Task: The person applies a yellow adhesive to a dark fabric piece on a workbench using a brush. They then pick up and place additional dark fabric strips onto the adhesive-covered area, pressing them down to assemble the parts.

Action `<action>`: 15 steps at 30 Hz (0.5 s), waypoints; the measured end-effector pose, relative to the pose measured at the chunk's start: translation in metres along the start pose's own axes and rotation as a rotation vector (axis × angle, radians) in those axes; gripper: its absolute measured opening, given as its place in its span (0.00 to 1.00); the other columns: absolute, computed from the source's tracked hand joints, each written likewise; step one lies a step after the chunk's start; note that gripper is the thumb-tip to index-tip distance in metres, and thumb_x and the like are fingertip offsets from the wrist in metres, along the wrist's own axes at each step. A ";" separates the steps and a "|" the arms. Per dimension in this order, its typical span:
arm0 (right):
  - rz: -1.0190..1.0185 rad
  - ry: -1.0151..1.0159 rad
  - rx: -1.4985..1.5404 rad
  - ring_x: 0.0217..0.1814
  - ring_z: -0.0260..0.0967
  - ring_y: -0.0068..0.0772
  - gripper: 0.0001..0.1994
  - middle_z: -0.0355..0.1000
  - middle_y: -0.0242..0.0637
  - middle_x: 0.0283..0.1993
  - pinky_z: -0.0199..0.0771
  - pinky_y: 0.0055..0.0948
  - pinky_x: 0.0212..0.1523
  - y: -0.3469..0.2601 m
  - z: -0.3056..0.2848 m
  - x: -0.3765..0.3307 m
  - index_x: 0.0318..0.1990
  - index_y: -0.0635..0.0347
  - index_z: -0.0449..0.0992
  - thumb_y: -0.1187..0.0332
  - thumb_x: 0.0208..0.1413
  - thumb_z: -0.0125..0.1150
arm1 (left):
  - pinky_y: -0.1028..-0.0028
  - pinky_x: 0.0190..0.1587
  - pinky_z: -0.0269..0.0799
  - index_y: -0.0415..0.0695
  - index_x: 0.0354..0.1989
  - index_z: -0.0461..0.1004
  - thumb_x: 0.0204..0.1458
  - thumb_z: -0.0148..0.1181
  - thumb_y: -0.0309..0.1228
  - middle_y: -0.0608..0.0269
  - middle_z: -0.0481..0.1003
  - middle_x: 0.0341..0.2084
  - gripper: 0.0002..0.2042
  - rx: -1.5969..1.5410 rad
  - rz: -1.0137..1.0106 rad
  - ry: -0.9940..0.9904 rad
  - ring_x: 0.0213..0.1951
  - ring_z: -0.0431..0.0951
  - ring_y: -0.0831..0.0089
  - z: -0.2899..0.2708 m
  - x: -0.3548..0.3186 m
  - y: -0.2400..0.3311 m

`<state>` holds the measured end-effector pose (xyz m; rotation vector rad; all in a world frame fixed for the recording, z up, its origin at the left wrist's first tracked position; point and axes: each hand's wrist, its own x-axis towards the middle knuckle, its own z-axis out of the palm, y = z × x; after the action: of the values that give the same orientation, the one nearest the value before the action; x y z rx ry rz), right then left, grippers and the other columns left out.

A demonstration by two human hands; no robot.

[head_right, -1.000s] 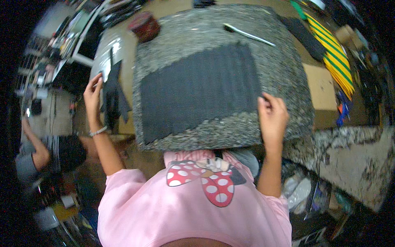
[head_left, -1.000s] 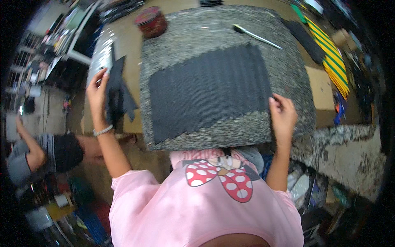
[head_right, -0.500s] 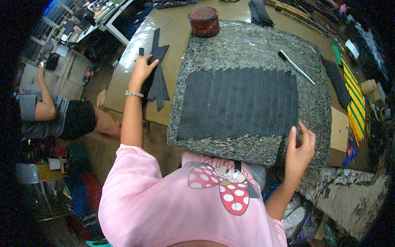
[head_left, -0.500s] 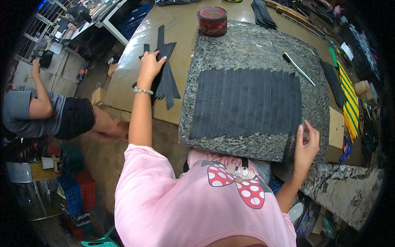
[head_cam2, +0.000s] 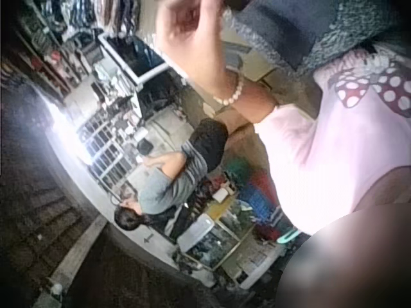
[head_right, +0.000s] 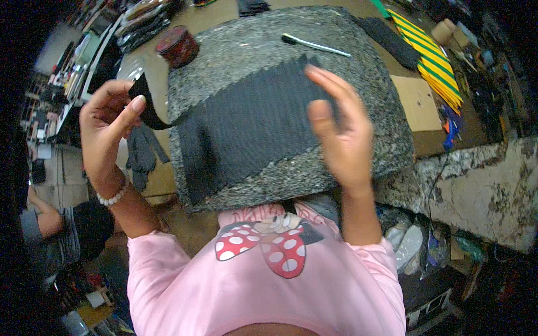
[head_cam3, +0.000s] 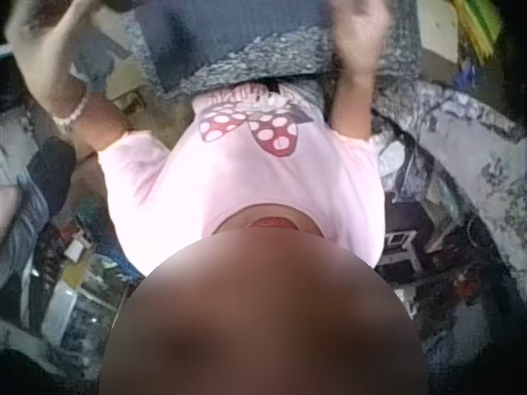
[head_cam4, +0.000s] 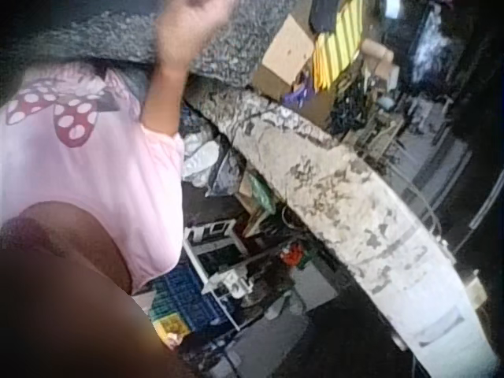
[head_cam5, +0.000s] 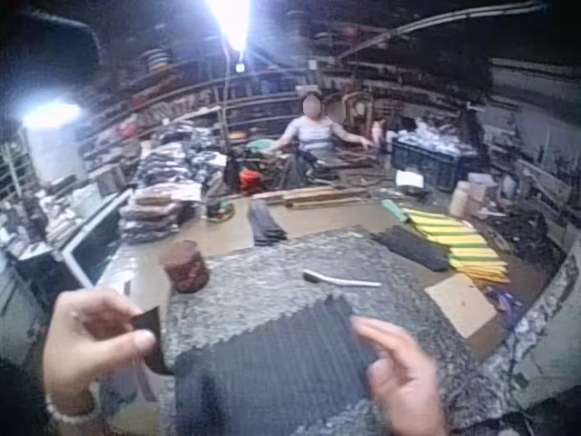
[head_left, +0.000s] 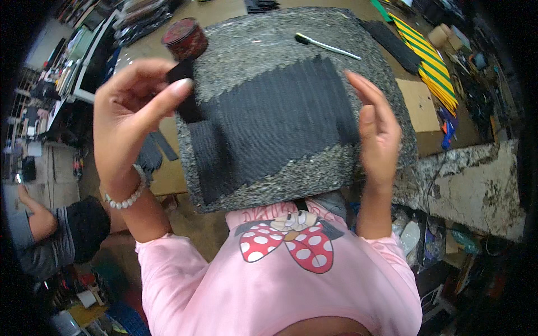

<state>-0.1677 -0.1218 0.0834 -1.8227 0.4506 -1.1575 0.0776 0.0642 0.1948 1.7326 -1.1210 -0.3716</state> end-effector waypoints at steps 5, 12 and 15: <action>0.087 0.039 0.506 0.52 0.66 0.24 0.22 0.69 0.38 0.52 0.67 0.27 0.57 -0.017 0.026 0.003 0.58 0.66 0.66 0.68 0.58 0.60 | 0.85 0.22 0.59 0.41 0.39 0.78 0.52 0.64 0.33 0.69 0.76 0.24 0.10 -0.154 0.343 -0.032 0.23 0.69 0.87 0.093 0.060 0.055; 0.412 0.389 0.121 0.33 0.65 0.12 0.14 0.70 0.28 0.36 0.70 0.13 0.32 0.034 -0.050 -0.028 0.53 0.68 0.71 0.74 0.60 0.57 | 0.81 0.30 0.65 0.40 0.36 0.81 0.50 0.66 0.42 0.72 0.76 0.26 0.16 -0.082 0.305 -0.267 0.28 0.71 0.85 0.215 0.163 -0.029; 0.648 0.238 -0.079 0.30 0.65 0.13 0.11 0.70 0.28 0.33 0.69 0.15 0.31 0.062 -0.061 -0.049 0.48 0.67 0.75 0.75 0.58 0.59 | 0.74 0.36 0.67 0.46 0.31 0.82 0.43 0.68 0.51 0.65 0.74 0.22 0.19 0.240 0.271 -0.303 0.29 0.72 0.73 0.251 0.179 -0.084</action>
<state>-0.2345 -0.1511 0.0149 -1.4336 1.1403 -0.9006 0.0428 -0.2196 0.0525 1.7353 -1.6564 -0.3491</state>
